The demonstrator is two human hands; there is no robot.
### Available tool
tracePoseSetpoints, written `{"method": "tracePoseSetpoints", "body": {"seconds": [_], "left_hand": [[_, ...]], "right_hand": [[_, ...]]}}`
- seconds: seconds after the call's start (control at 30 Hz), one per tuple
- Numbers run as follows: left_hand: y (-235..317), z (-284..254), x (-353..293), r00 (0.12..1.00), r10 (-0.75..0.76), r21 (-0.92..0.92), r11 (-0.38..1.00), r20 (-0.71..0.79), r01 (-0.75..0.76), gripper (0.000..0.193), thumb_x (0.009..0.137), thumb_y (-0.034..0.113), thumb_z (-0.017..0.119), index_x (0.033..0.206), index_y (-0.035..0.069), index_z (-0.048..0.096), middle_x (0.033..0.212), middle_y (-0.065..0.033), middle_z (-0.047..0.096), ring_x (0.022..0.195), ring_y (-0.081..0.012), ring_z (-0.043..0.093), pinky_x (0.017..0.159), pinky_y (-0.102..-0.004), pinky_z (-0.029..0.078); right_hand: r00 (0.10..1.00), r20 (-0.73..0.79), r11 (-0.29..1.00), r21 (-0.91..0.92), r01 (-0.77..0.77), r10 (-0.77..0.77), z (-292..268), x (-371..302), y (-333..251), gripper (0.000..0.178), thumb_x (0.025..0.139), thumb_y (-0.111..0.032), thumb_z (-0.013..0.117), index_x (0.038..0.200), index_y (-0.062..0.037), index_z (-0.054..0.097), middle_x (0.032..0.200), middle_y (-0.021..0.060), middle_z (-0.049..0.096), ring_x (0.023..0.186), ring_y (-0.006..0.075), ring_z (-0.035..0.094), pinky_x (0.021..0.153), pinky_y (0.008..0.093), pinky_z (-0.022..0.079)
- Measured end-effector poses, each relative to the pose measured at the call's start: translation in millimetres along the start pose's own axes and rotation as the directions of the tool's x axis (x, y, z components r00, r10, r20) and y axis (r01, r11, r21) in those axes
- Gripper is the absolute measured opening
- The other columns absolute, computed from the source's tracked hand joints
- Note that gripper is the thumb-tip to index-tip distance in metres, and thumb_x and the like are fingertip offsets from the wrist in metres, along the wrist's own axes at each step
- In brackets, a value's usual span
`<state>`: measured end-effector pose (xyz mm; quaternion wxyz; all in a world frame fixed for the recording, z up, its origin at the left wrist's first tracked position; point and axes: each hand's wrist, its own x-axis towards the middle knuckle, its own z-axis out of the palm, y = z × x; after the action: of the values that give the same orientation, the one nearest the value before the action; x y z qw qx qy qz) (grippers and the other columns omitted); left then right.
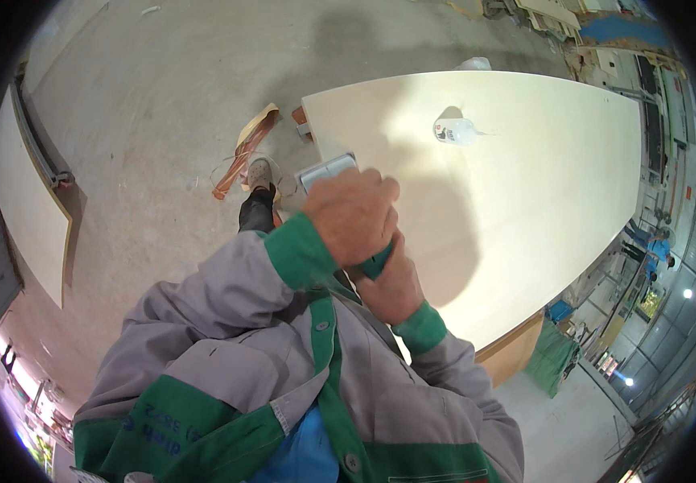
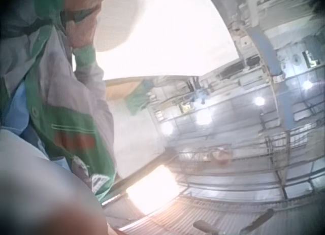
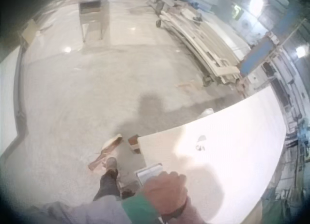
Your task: The person uses a handheld electric sander to smooth the surface of a large white board. They then apply a white substance from a bottle into holes on the board and continue sanding the surface.
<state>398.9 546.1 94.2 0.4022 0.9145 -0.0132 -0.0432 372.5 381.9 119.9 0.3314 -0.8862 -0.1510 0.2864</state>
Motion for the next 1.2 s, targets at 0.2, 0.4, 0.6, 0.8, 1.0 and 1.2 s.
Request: {"method": "tracePoseSetpoints", "body": {"seconds": [0.2, 0.4, 0.6, 0.8, 1.0, 1.2], "left_hand": [[-57, -80, 118, 0.973, -0.132, 0.179, 0.97, -0.192, 0.167, 0.029, 0.091, 0.037, 0.055, 0.092, 0.016, 0.076, 0.093, -0.0182, 0.075, 0.087, -0.0407, 0.072, 0.081, -0.0537, 0.056], [-49, -66, 93, 0.984, -0.113, 0.239, 0.96, -0.134, 0.143, 0.033, 0.092, 0.038, 0.052, 0.098, 0.016, 0.076, 0.1, -0.0182, 0.075, 0.091, -0.0417, 0.072, 0.085, -0.0533, 0.057], [-36, -110, 113, 0.997, 0.006, 0.584, 0.811, -0.074, 0.039, 0.032, 0.092, 0.035, 0.051, 0.097, 0.014, 0.076, 0.098, -0.0178, 0.075, 0.091, -0.0419, 0.071, 0.086, -0.054, 0.056], [-51, -79, 87, 0.995, 0.067, 0.553, 0.833, -0.078, -0.013, 0.027, 0.09, 0.025, 0.057, 0.094, 0.006, 0.075, 0.096, -0.018, 0.076, 0.089, -0.0374, 0.074, 0.077, -0.048, 0.06], [-90, -78, 139, 0.978, 0.176, 0.592, 0.802, -0.109, -0.078, 0.026, 0.091, 0.026, 0.059, 0.096, 0.005, 0.074, 0.088, -0.0202, 0.074, 0.083, -0.0403, 0.071, 0.073, -0.049, 0.056], [4, 31, -29, 0.989, 0.093, 0.002, 0.996, -0.11, -0.094, 0.022, 0.089, 0.025, 0.06, 0.091, 0.004, 0.064, 0.085, -0.0191, 0.07, 0.078, -0.04, 0.07, 0.067, -0.0522, 0.055]], "right_hand": [[1.0, -0.005, 1.0, 0.018, -0.012, 0.012, -20, 124, -59, 0.083, 0.085, -0.035, 0.076, 0.139, 0.0116, 0.034, 0.109, 0.0358, 0.068, 0.109, 0.051, 0.066, 0.09, 0.0527, 0.053], [0.996, -0.082, 0.999, 0.029, 0.035, -0.033, -20, 107, -86, 0.072, 0.083, -0.034, 0.078, 0.125, 0.0148, 0.046, 0.108, 0.0351, 0.069, 0.108, 0.0499, 0.067, 0.09, 0.0485, 0.054], [1.0, -0.012, 0.999, -0.042, 0.019, -0.019, -24, 137, -81, 0.074, 0.083, -0.036, 0.079, 0.128, 0.013, 0.046, 0.113, 0.034, 0.069, 0.113, 0.0488, 0.066, 0.095, 0.0486, 0.053], [0.996, -0.019, 0.995, -0.046, 0.084, -0.085, -14, 114, -78, 0.075, 0.085, -0.037, 0.077, 0.129, 0.0152, 0.045, 0.11, 0.0334, 0.07, 0.109, 0.048, 0.068, 0.093, 0.0481, 0.054], [0.993, 0.009, 0.991, -0.068, 0.118, -0.118, -22, 161, -36, 0.067, 0.083, -0.038, 0.079, 0.122, 0.0092, 0.053, 0.1, 0.0273, 0.071, 0.097, 0.0433, 0.069, 0.084, 0.0472, 0.054], [0.99, 0.143, 1.0, -0.012, 0.013, -0.012, -13, -36, 65, 0.091, 0.085, -0.031, 0.075, 0.153, 0.0019, 0.023, 0.121, 0.0356, 0.065, 0.115, 0.0549, 0.061, 0.093, 0.0553, 0.052]]}}
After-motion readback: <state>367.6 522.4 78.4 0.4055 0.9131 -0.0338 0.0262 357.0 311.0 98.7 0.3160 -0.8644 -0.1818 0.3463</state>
